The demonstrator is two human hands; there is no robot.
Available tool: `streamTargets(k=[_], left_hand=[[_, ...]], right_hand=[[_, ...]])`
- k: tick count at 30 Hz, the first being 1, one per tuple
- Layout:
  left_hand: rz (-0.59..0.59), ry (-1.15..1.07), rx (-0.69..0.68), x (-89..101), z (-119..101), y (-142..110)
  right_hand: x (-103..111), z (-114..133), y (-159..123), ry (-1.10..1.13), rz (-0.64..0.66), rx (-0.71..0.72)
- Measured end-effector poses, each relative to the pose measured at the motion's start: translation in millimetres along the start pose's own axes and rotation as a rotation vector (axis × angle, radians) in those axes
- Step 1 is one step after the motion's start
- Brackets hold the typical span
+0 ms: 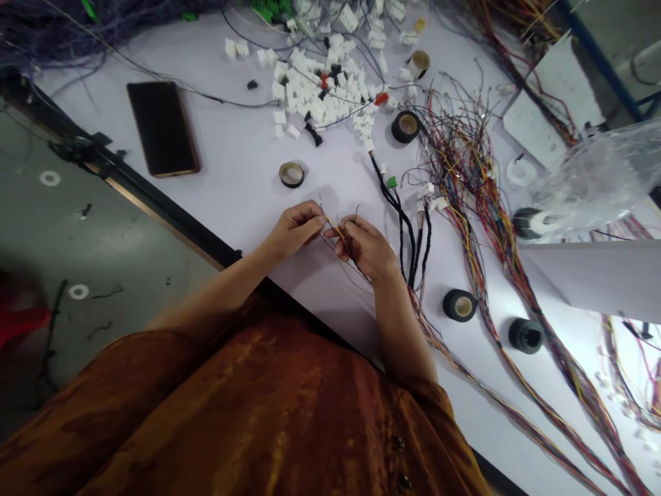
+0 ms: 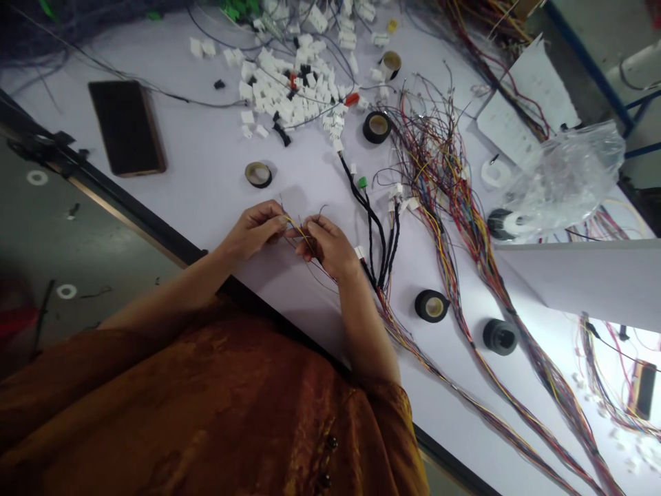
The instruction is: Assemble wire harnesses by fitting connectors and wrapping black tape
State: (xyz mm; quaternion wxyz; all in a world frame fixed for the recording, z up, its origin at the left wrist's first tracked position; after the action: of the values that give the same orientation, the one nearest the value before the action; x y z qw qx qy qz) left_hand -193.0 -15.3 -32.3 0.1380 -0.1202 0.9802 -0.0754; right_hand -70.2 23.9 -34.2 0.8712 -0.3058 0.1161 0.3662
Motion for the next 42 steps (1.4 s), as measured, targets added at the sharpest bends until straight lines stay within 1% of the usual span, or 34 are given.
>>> streamTargets(k=[3,8,12,14,16,18,19,21,23,25,28,32,37,42], left_hand=[[-0.015,-0.001,0.021,1.2,1.7,-1.1],[-0.016,0.005,0.009,0.9,-1.1,-3.4],[-0.007,-0.008,0.030,0.5,-1.7,-5.8],[-0.004,-0.034,0.056,1.1,0.2,-6.2],[-0.004,-0.071,0.078,2.6,2.7,-6.1],[0.009,-0.109,0.098,3.3,5.2,-6.3],[0.020,-0.128,0.107,3.2,6.1,-6.6],[0.043,-0.162,0.121,2.5,7.2,-7.4],[0.058,-0.183,0.126,2.0,7.6,-8.1],[0.064,-0.180,0.126,2.1,8.5,-8.2],[0.066,-0.161,0.115,3.0,10.3,-7.2],[0.067,-0.185,0.131,3.2,12.9,-7.0],[0.087,-0.297,0.210,1.1,19.4,-9.4],[0.108,-0.356,0.225,-0.6,22.0,-9.7]], right_hand=[[-3.2,1.8,-0.8,0.019,0.019,-0.003],[-8.2,2.7,3.5,-0.058,-0.008,0.036],[-6.2,5.2,6.0,-0.098,-0.088,0.117],[-7.3,7.2,4.8,-0.123,-0.079,0.158],[-10.2,8.8,2.5,-0.169,-0.035,0.181],[-10.0,13.5,-0.9,-0.270,-0.044,0.230],[-7.5,18.7,-3.5,-0.351,-0.096,0.283],[-2.5,33.4,-12.0,-0.559,-0.265,0.433],[-5.1,45.6,-22.1,-0.763,-0.403,0.576],[-13.0,49.3,-27.6,-0.882,-0.438,0.652],[-21.6,45.6,-27.1,-0.890,-0.395,0.648],[-21.9,36.6,-20.9,-0.775,-0.340,0.553],[-12.1,30.6,-22.3,-0.711,-0.412,0.537],[-10.2,26.0,-25.0,-0.721,-0.420,0.561]])
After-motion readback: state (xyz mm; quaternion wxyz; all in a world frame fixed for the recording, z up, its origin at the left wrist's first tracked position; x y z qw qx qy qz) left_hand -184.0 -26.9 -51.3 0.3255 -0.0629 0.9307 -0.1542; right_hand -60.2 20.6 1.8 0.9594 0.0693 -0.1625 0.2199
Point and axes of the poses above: each hand's wrist, its own y-axis towards the middle knuckle, its own x-axis out of the back of the hand, z = x × y, the point moved 8 cm from there along y, towards the middle knuckle, and after that the axes turned 2 degrees about -z, right-handed, at the moved point
